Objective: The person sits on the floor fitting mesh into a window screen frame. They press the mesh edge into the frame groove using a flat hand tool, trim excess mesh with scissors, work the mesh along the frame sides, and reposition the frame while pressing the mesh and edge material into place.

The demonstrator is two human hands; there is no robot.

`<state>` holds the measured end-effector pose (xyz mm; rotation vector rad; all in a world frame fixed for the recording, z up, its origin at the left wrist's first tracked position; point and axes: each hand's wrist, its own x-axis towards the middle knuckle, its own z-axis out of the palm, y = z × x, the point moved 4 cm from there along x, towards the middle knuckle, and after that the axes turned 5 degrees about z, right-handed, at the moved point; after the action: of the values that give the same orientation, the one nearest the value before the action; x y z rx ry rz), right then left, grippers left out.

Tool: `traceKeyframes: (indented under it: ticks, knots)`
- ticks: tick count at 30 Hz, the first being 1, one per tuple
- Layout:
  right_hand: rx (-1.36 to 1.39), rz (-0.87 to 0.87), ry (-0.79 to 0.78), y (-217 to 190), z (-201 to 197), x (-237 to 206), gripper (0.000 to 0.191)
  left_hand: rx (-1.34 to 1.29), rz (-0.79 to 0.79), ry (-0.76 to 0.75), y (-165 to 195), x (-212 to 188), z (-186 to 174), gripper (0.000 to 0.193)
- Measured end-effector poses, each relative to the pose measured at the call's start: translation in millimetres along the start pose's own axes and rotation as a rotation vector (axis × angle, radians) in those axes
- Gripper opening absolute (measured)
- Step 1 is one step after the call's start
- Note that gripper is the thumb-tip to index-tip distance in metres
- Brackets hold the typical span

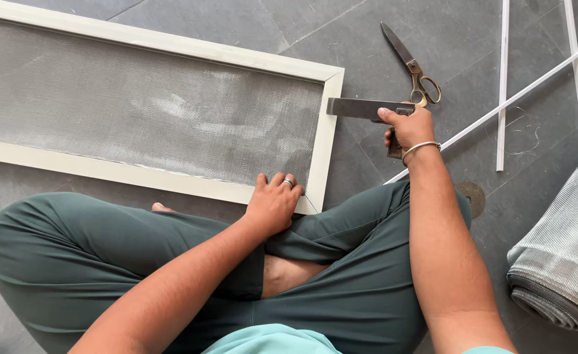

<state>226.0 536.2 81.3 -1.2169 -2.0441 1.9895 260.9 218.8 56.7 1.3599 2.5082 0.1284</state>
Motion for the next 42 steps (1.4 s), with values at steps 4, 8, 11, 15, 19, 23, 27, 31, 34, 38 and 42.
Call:
traceKeyframes:
  ticks: [4, 8, 11, 15, 19, 23, 27, 31, 34, 38, 42]
  knots:
    - [0.007, -0.004, 0.001, -2.1, 0.2, -2.2, 0.025, -0.106, -0.078, -0.088, -6.0, 14.0, 7.5, 0.05]
    - [0.02, 0.013, -0.011, -3.7, 4.7, -2.4, 0.022, -0.161, -0.123, -0.109, -9.7, 16.5, 8.5, 0.043]
    - [0.205, 0.051, 0.102, -0.6, 0.6, 2.0, 0.024, -0.209, -0.067, 0.172, -7.1, 18.1, -7.4, 0.056]
    - [0.406, 0.159, 0.273, 15.6, -11.6, 13.3, 0.022, -0.394, -0.11, 0.126, -9.0, 28.7, -6.1, 0.053]
    - [0.371, 0.147, 0.348, 27.8, -15.4, 23.6, 0.028, -0.159, -0.105, 0.345, -20.2, 44.1, -1.8, 0.06]
    - [-0.015, 0.082, 0.556, 20.6, -16.5, 17.0, 0.03, -0.01, -0.1, 0.192, -32.1, 56.8, 23.8, 0.072]
    - [-0.228, 0.178, 0.59, 13.5, -11.5, 5.7, 0.032, -0.001, -0.11, 0.135, -34.7, 57.5, 32.8, 0.071]
    - [-0.517, 0.207, 0.641, 6.2, -12.7, 1.3, 0.038, -0.001, -0.148, 0.28, -34.9, 51.6, 27.7, 0.071]
    - [-0.674, 0.224, 0.618, 9.3, -14.9, 8.8, 0.035, -0.025, -0.265, 0.376, -45.9, 46.0, 24.9, 0.07]
    - [-0.93, -0.444, 0.99, -13.3, 0.5, 1.7, 0.044, -0.025, -0.345, 0.458, -69.6, 38.9, 27.4, 0.07]
    - [-0.587, -0.471, 0.222, -8.4, 60.5, 9.0, 0.028, -0.029, -0.391, 0.405, -80.0, 37.1, 34.0, 0.07]
